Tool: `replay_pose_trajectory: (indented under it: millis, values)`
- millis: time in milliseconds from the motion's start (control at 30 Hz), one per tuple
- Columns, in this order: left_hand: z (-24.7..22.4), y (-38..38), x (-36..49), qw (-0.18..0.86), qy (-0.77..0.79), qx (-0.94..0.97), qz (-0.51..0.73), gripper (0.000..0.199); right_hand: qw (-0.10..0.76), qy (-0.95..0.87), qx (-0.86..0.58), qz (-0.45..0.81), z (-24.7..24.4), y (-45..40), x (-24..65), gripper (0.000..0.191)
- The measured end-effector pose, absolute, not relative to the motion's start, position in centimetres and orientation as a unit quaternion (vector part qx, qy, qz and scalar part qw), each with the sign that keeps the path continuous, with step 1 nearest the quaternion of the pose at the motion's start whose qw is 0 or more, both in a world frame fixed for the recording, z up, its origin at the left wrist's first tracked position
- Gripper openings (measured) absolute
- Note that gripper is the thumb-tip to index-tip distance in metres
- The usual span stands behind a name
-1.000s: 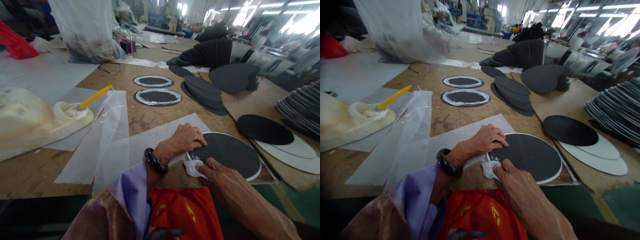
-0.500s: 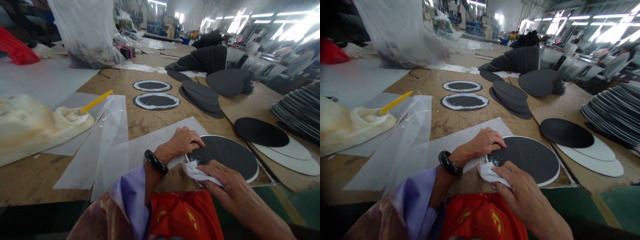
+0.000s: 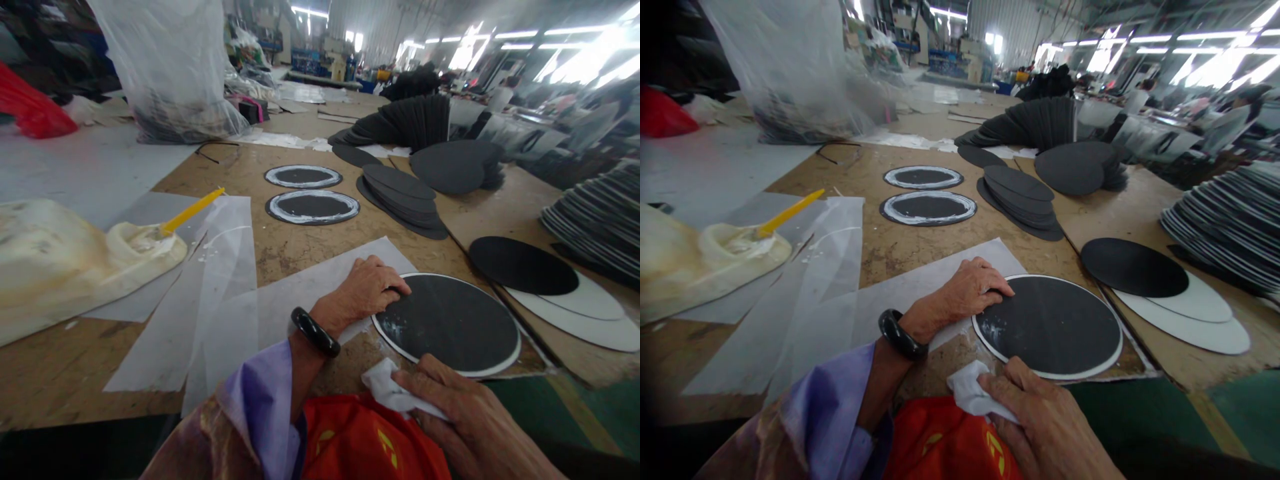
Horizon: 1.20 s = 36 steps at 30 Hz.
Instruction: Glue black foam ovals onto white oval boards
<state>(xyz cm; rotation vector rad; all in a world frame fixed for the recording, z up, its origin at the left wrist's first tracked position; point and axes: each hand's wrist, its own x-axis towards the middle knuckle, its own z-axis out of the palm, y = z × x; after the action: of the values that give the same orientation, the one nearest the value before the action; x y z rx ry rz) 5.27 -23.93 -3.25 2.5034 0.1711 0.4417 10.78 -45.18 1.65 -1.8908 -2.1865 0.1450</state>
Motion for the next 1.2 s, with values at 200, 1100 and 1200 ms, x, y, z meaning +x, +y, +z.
replay_pose_trajectory:
  millis: [200, 1100, 1200]
  values:
    - [-3.0, -23.8, 5.4, 0.309, 0.061, 0.935, 0.164, 0.02, 0.122, -0.711, -0.688, 0.072, 1.8, -43.0, 11.0, 0.03]
    - [-0.8, -25.5, 4.9, 0.233, 0.228, 0.939, 0.113, 0.019, 0.165, -0.653, -0.714, 0.189, -0.2, -47.3, 12.6, 0.029]
    - [0.0, -25.6, 5.3, 0.278, 0.262, 0.92, 0.083, 0.013, 0.189, -0.652, -0.697, 0.228, -0.1, -47.4, 12.9, 0.024]
